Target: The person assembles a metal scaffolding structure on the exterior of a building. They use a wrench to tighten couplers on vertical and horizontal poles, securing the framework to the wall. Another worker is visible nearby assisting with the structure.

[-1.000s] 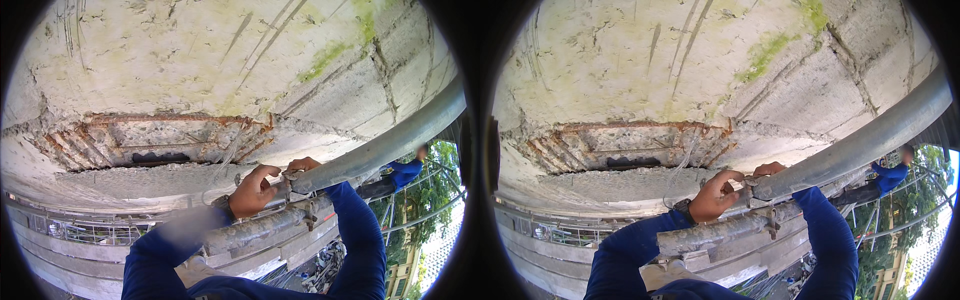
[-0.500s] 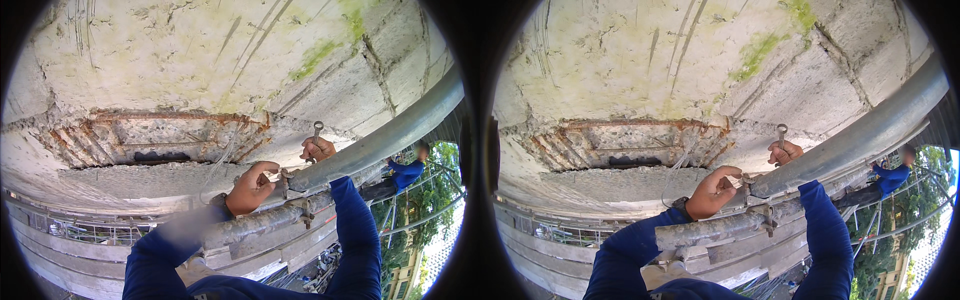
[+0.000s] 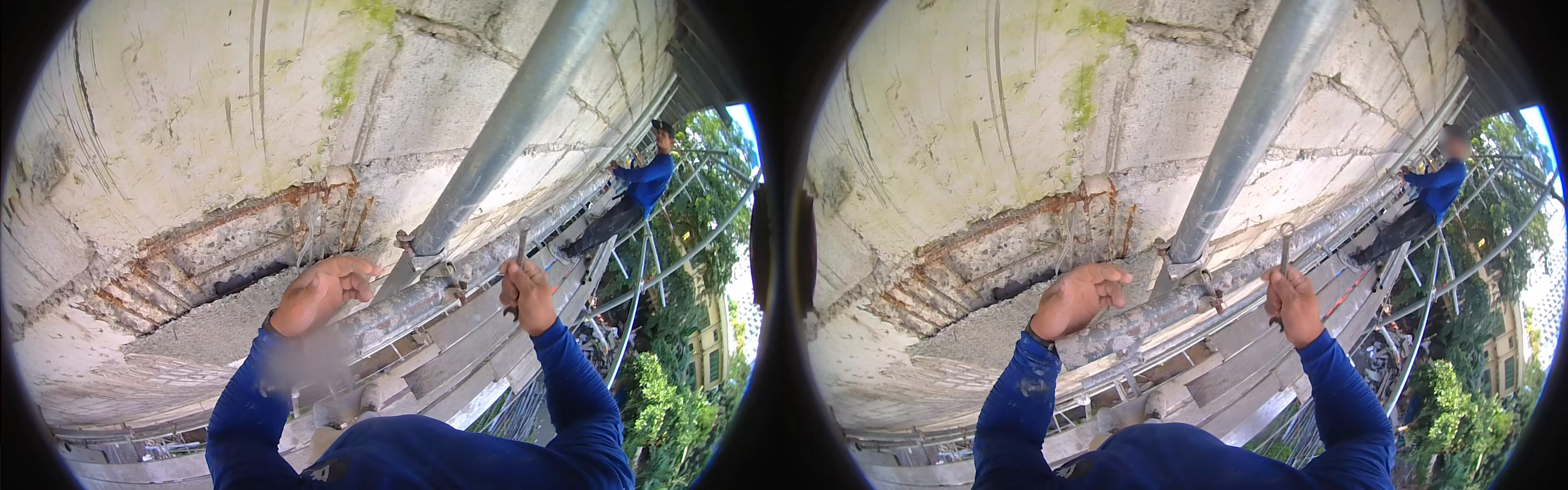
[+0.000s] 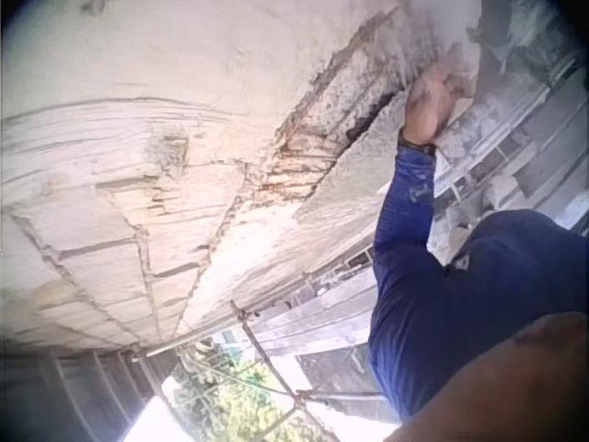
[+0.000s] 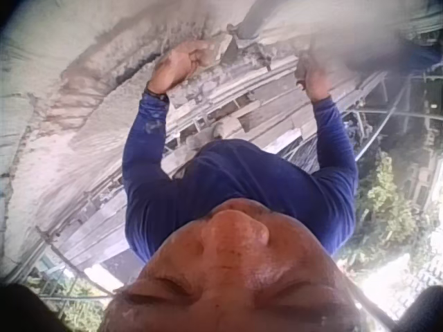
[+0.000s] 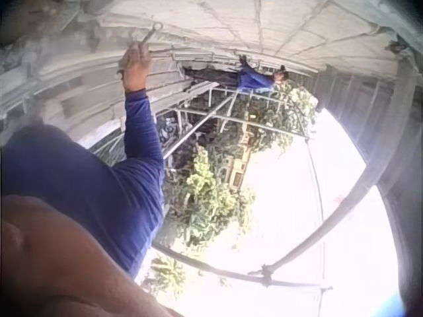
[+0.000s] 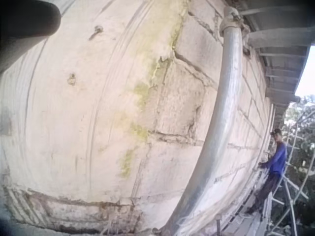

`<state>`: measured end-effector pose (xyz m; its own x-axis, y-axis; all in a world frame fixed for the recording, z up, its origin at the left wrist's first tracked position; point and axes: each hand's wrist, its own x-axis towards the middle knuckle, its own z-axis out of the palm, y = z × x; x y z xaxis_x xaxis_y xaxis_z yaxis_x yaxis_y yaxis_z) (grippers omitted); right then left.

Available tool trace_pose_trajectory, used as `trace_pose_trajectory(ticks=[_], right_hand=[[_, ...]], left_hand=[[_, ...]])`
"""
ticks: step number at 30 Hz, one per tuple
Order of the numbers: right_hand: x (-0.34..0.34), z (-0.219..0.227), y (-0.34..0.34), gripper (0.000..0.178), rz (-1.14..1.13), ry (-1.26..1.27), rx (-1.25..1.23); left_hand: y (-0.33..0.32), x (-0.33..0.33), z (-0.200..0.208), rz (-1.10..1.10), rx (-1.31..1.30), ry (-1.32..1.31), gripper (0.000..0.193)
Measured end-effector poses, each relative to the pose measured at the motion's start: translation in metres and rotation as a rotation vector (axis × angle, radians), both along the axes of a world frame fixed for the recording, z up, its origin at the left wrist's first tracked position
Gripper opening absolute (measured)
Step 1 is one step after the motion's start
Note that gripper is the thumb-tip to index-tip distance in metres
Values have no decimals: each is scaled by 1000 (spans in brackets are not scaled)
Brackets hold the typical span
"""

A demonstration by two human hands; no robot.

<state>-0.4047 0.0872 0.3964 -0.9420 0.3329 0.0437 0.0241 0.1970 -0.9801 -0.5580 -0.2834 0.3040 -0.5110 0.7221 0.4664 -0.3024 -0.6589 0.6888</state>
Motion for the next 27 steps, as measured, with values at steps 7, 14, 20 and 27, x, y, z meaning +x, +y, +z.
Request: trace_pose_trajectory(ticks=[7,14,20,27], right_hand=[[40,48,-39,29,32,271,30],[-26,106,-50,30,111,806,-291],[-101,-24,-32,28,30,462,-159],[-95,43,-43,30,-133,780,189]], left_hand=[[-14,62,134,426,-1204,1304,71],[-4,73,98,439,-1389,1393,55],[-1,67,87,430,-1284,1362,50],[5,83,98,493,-1511,1417,52]])
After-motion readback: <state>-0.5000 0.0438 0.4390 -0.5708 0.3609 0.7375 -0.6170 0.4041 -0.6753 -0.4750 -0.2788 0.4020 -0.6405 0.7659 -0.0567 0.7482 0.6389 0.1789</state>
